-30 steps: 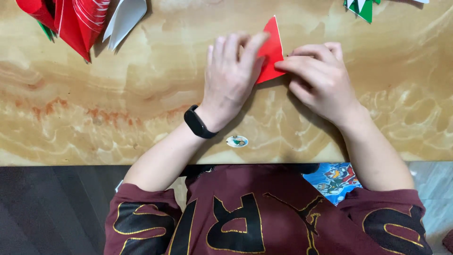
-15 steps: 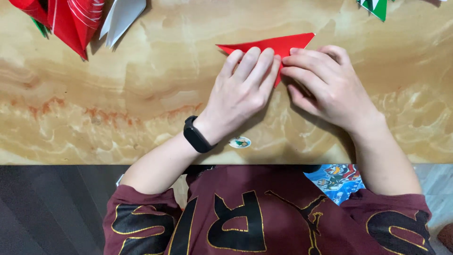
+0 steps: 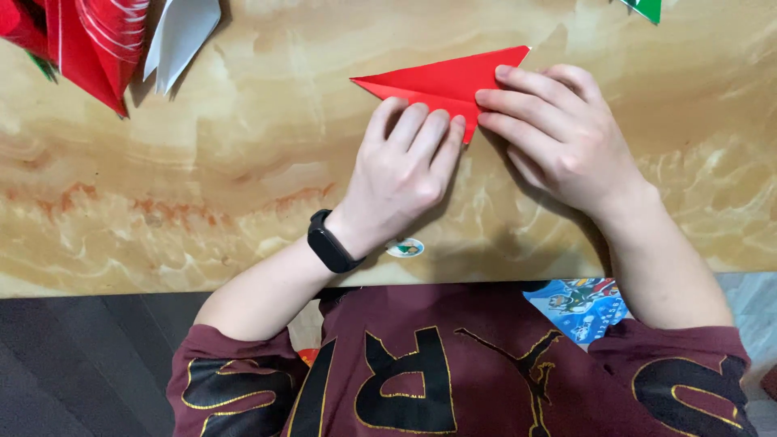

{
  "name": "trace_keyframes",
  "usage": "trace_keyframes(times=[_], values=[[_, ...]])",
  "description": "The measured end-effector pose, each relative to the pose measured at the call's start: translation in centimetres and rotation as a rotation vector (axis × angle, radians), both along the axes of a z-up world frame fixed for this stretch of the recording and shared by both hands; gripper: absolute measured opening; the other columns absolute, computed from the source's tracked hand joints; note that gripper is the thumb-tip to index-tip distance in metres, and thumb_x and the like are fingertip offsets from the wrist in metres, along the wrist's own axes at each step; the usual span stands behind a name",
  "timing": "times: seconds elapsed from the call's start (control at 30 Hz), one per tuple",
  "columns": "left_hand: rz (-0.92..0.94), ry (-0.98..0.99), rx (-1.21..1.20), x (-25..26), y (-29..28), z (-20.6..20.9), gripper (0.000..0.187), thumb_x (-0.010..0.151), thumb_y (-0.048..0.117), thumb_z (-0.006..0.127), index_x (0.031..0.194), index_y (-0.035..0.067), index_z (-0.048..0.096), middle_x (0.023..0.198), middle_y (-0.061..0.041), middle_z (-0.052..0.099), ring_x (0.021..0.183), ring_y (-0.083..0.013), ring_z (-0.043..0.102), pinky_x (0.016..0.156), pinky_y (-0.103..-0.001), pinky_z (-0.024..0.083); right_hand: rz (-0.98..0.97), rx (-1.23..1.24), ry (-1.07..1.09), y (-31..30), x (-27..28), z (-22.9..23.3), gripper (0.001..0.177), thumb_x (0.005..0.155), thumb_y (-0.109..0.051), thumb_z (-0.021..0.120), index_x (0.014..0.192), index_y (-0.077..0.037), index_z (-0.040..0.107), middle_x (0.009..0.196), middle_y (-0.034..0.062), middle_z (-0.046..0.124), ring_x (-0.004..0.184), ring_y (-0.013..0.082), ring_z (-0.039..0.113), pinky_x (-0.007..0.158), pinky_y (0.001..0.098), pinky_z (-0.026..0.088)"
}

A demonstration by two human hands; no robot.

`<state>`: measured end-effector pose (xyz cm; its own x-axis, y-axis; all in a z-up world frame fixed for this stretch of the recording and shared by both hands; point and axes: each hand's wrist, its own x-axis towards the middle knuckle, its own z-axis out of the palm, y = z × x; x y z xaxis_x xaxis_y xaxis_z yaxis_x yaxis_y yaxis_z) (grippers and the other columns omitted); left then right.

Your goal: Folding and stapling colored paper to create decorative pieces.

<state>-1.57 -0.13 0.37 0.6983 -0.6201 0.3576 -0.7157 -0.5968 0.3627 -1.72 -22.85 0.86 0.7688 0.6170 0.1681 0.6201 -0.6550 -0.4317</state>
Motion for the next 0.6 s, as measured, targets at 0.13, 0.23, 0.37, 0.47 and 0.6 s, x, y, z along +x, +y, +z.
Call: trace_keyframes(times=[0.13, 0.23, 0.37, 0.47, 0.6], values=[[0.118, 0.091, -0.091, -0.1, -0.4, -0.1, 0.017, 0.093, 0.010, 0.078, 0.104, 0.000, 0.070, 0.103, -0.012, 0.061, 0.093, -0.0286, 0.058, 0.090, -0.044, 0.047, 0.045, 0.007, -0.010, -0.4, 0.4, 0.1, 0.018, 0.098, 0.001, 0.079, 0.115, 0.002, 0.079, 0.128, 0.0119, 0.078, 0.130, 0.0304, 0.069, 0.114, 0.0451, 0.045], [0.169, 0.224, -0.224, 0.2, -0.4, 0.1, 0.009, 0.091, 0.007, 0.079, 0.095, 0.003, 0.072, 0.098, -0.009, 0.057, 0.091, -0.0265, 0.054, 0.084, -0.040, 0.044, 0.071, -0.004, 0.023, -1.1, 0.3, -0.3, 0.022, 0.097, 0.001, 0.079, 0.119, 0.003, 0.077, 0.132, 0.0125, 0.077, 0.132, 0.0304, 0.069, 0.117, 0.0464, 0.045], [0.236, 0.322, -0.309, 0.1, -0.7, -0.4, 0.011, 0.089, 0.005, 0.080, 0.093, 0.003, 0.070, 0.094, -0.008, 0.056, 0.087, -0.0259, 0.050, 0.081, -0.038, 0.043, 0.082, 0.003, 0.070, -1.5, -0.4, -1.0, 0.037, 0.091, 0.006, 0.077, 0.128, 0.006, 0.074, 0.140, 0.0167, 0.072, 0.138, 0.0345, 0.064, 0.121, 0.0490, 0.044], [0.261, 0.321, -0.323, 0.4, -0.8, -0.4, 0.012, 0.088, 0.002, 0.080, 0.095, 0.002, 0.071, 0.091, -0.008, 0.058, 0.084, -0.0261, 0.052, 0.080, -0.038, 0.045, 0.073, 0.012, 0.037, -1.4, -0.5, -1.1, 0.032, 0.095, 0.005, 0.079, 0.126, 0.007, 0.073, 0.137, 0.0173, 0.074, 0.135, 0.0344, 0.067, 0.120, 0.0485, 0.045], [0.259, 0.326, -0.319, 0.5, -0.9, -0.4, 0.015, 0.087, 0.000, 0.081, 0.097, 0.001, 0.071, 0.092, -0.009, 0.059, 0.084, -0.0264, 0.053, 0.080, -0.038, 0.046, 0.095, -0.033, -0.010, -1.5, -0.3, -1.2, 0.036, 0.093, 0.002, 0.077, 0.128, 0.006, 0.075, 0.141, 0.0178, 0.072, 0.136, 0.0337, 0.066, 0.119, 0.0471, 0.048]])
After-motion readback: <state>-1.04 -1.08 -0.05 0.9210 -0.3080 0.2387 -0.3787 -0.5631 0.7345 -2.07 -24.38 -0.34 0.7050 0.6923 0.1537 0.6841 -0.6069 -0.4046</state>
